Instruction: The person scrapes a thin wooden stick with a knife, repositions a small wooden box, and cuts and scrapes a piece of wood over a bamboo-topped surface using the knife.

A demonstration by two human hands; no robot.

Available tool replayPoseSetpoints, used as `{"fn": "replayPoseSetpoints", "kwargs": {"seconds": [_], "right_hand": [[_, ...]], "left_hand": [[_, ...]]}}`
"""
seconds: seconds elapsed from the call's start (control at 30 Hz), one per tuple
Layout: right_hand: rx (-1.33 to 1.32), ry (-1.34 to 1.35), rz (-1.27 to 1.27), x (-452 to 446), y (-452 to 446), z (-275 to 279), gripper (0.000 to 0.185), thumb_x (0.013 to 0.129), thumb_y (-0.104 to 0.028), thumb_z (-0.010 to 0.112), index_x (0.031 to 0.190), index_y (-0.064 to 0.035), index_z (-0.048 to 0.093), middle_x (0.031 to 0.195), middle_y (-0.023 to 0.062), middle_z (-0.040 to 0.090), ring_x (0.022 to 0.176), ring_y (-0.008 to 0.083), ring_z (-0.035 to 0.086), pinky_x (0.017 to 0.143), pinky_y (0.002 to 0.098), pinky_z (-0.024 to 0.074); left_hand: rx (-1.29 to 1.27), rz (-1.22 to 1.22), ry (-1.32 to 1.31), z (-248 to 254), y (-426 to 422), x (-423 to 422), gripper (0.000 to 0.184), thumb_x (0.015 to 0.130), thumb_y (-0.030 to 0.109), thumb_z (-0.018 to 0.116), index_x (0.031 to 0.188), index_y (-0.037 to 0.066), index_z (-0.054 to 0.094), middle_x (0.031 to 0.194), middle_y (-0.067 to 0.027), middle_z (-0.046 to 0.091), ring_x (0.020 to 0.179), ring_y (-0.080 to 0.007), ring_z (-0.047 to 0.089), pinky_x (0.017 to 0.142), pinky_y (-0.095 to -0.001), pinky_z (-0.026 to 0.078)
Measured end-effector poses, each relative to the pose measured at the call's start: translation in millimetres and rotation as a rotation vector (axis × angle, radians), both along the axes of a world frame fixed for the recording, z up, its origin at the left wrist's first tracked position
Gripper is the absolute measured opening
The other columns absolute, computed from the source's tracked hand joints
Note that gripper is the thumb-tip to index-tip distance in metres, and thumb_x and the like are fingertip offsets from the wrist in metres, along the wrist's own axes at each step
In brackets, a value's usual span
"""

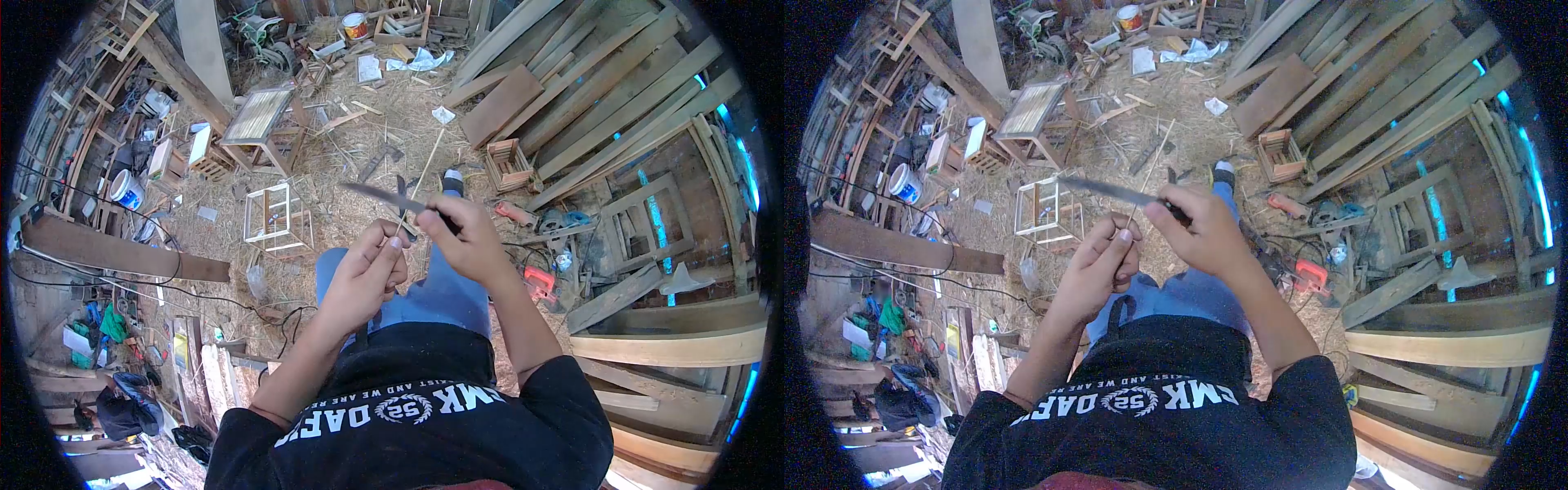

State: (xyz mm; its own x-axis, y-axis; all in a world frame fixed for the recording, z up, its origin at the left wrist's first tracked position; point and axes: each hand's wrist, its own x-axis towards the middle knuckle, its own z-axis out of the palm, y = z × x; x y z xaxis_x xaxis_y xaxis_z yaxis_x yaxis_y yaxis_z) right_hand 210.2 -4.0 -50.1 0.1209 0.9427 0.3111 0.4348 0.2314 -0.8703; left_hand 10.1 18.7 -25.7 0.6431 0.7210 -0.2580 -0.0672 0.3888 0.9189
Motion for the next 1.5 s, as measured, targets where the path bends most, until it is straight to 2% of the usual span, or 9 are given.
{"fn": "replayPoseSetpoints", "kwargs": {"seconds": [0.1,0.17,0.4,0.57,0.67,1.0,1.1,1.2,1.5], "right_hand": [[0.032,-0.219,0.049,2,-9,5,0.025,0.095,-0.025,0.071,0.092,0.0000,0.066,0.072,0.0097,0.058,0.062,0.0218,0.056,0.058,0.0347,0.0428],[0.117,-0.320,0.047,1,-12,4,0.035,0.091,-0.038,0.074,0.086,-0.0051,0.065,0.074,0.0151,0.062,0.069,0.0347,0.065,0.060,0.0422,0.0486],[0.113,-0.355,0.018,3,-12,9,0.038,0.088,-0.041,0.076,0.079,-0.0062,0.064,0.070,0.0121,0.061,0.065,0.0335,0.064,0.057,0.0427,0.0480],[0.294,-0.392,-0.019,2,-8,3,0.035,0.081,-0.033,0.083,0.078,-0.0027,0.065,0.068,0.0107,0.057,0.057,0.0292,0.057,0.053,0.0376,0.0420],[0.256,-0.377,0.001,-1,-7,12,0.040,0.084,-0.043,0.079,0.073,-0.0081,0.061,0.066,0.0097,0.058,0.063,0.0315,0.062,0.055,0.0413,0.0460],[0.369,-0.425,-0.005,6,10,4,0.036,0.079,-0.036,0.084,0.076,-0.0059,0.064,0.066,0.0086,0.055,0.059,0.0298,0.057,0.053,0.0386,0.0418],[0.400,-0.422,-0.056,20,18,-12,0.031,0.084,-0.033,0.081,0.080,-0.0048,0.067,0.067,0.0099,0.058,0.059,0.0274,0.057,0.055,0.0370,0.0429],[0.119,-0.201,-0.459,54,22,-19,0.034,0.087,-0.036,0.079,0.086,-0.0033,0.070,0.073,0.0124,0.064,0.066,0.0304,0.064,0.060,0.0386,0.0482],[0.183,-0.279,0.027,-3,-2,-5,0.034,0.087,-0.038,0.078,0.085,-0.0049,0.069,0.075,0.0132,0.064,0.067,0.0334,0.064,0.059,0.0405,0.0486]], "left_hand": [[-0.055,0.028,-0.011,1,0,1,0.019,0.113,0.022,0.042,0.113,0.007,0.053,0.066,0.0062,0.037,0.055,-0.0028,0.029,0.048,-0.0222,0.023],[-0.053,0.018,-0.004,-2,2,-2,0.018,0.112,0.019,0.045,0.111,0.004,0.055,0.066,0.0060,0.039,0.055,-0.0033,0.032,0.049,-0.0230,0.026],[0.264,0.083,0.139,-12,-4,-1,0.020,0.110,0.017,0.049,0.102,0.002,0.059,0.067,0.0040,0.046,0.057,-0.0041,0.041,0.051,-0.0249,0.033],[0.095,0.135,0.062,3,-14,0,0.021,0.111,0.019,0.049,0.106,0.002,0.061,0.067,0.0052,0.044,0.057,-0.0033,0.038,0.051,-0.0237,0.031],[0.191,0.151,0.091,5,-17,-3,0.021,0.111,0.020,0.049,0.109,0.003,0.062,0.067,0.0061,0.043,0.056,-0.0029,0.037,0.050,-0.0233,0.030],[-0.080,0.169,-0.002,9,-9,-7,0.021,0.113,0.023,0.044,0.108,0.006,0.055,0.062,0.0061,0.033,0.049,-0.0046,0.023,0.045,-0.0249,0.020],[-0.066,0.180,0.019,15,-12,-11,0.020,0.113,0.024,0.043,0.107,0.008,0.054,0.061,0.0060,0.032,0.049,-0.0047,0.023,0.045,-0.0246,0.020],[-0.047,0.144,-0.013,9,-17,-23,0.018,0.113,0.024,0.043,0.108,0.009,0.053,0.061,0.0058,0.031,0.049,-0.0048,0.023,0.045,-0.0247,0.020],[-0.036,0.206,0.007,3,-13,-12,0.018,0.113,0.023,0.044,0.105,0.009,0.053,0.061,0.0060,0.034,0.050,-0.0046,0.025,0.046,-0.0242,0.022]]}}
